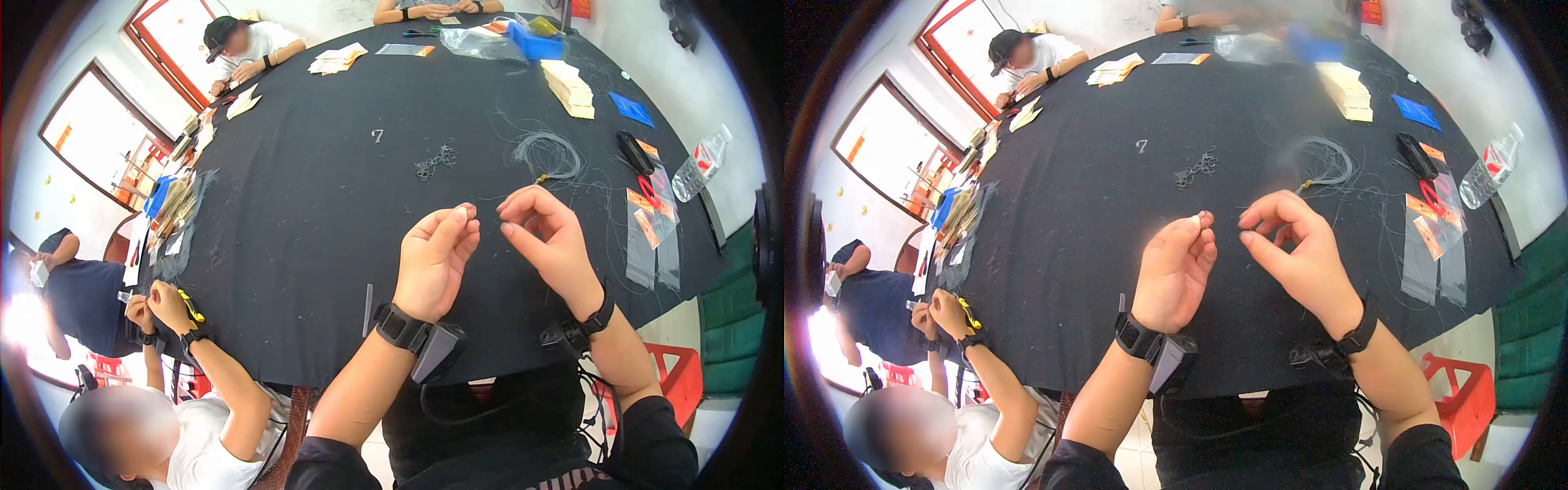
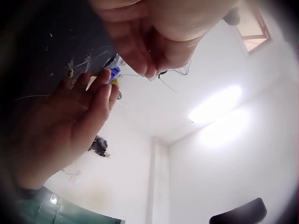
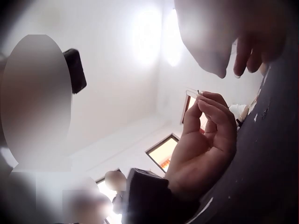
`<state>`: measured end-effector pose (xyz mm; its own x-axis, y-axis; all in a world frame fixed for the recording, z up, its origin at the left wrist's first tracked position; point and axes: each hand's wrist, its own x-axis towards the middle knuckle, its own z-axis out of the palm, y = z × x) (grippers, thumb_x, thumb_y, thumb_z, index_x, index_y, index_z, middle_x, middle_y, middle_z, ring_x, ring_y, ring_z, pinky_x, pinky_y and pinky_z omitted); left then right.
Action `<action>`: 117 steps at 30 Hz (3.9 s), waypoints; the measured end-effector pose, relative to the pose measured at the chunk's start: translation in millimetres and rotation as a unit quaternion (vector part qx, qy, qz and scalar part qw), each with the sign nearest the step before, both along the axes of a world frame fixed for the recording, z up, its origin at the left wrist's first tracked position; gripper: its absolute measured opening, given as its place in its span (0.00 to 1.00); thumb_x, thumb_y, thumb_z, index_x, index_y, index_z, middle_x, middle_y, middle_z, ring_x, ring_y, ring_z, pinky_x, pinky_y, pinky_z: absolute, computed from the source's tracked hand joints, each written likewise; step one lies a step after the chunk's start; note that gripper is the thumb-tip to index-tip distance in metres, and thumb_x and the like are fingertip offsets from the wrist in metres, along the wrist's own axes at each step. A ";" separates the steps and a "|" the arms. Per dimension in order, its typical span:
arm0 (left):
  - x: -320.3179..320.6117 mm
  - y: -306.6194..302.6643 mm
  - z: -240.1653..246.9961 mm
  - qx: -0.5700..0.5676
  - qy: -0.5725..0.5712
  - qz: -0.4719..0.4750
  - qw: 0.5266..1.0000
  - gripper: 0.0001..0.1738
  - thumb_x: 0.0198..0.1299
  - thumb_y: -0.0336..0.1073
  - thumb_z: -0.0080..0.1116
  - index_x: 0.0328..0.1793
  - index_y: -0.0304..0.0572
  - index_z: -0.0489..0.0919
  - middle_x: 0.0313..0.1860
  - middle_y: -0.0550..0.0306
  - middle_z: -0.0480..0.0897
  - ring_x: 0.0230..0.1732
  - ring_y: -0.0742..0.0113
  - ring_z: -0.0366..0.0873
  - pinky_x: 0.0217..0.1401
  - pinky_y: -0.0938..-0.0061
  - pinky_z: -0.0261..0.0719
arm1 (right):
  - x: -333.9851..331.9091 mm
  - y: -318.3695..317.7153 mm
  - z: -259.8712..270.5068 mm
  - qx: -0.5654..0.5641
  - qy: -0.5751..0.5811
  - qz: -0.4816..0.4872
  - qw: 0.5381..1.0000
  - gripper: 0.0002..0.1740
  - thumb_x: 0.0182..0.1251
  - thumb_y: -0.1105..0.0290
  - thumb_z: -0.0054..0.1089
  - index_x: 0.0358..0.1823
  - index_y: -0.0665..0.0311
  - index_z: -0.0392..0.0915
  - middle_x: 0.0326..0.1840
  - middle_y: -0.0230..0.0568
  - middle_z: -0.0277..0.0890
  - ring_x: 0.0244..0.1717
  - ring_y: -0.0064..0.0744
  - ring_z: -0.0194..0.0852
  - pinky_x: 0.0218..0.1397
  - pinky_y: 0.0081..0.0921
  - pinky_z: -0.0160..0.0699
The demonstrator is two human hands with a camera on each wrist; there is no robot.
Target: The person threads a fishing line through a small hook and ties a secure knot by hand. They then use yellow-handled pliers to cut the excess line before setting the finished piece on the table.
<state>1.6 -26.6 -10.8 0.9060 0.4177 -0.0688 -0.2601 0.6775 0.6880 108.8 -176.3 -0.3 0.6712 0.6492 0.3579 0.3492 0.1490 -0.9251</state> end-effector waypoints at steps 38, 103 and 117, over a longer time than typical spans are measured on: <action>1.0 -8.2 -2.3 0.192 0.066 -0.045 0.978 0.07 0.67 0.30 0.62 0.44 0.31 0.83 0.46 0.54 0.85 0.38 0.73 0.81 0.44 0.78 0.81 | 0.2 -2.9 8.1 -0.030 -0.126 0.002 0.992 0.06 0.64 0.75 0.64 0.37 0.62 0.75 0.45 0.33 0.75 0.44 0.25 0.73 0.41 0.21 0.67; 0.9 -8.0 -1.4 0.262 0.057 -0.011 0.963 0.05 0.61 0.26 0.62 0.37 0.28 0.83 0.43 0.49 0.84 0.34 0.70 0.80 0.41 0.77 0.81 | -0.4 -1.0 6.5 -0.022 -0.138 0.037 0.989 0.11 0.58 0.89 0.56 0.34 0.66 0.66 0.38 0.37 0.65 0.36 0.30 0.65 0.41 0.24 0.69; 2.2 -2.2 -5.5 0.225 0.055 0.005 0.973 0.05 0.62 0.26 0.61 0.37 0.29 0.83 0.43 0.48 0.84 0.34 0.70 0.80 0.42 0.77 0.81 | 12.8 -7.1 6.5 0.070 -0.092 0.048 0.992 0.06 0.70 0.77 0.58 0.38 0.64 0.68 0.39 0.32 0.64 0.38 0.22 0.64 0.43 0.20 0.69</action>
<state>3.8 -28.8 -16.3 0.8990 0.4371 0.0266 -0.1733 0.2995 0.9382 121.6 -183.4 6.2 0.5228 0.6421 0.5607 0.4888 0.3131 -0.8143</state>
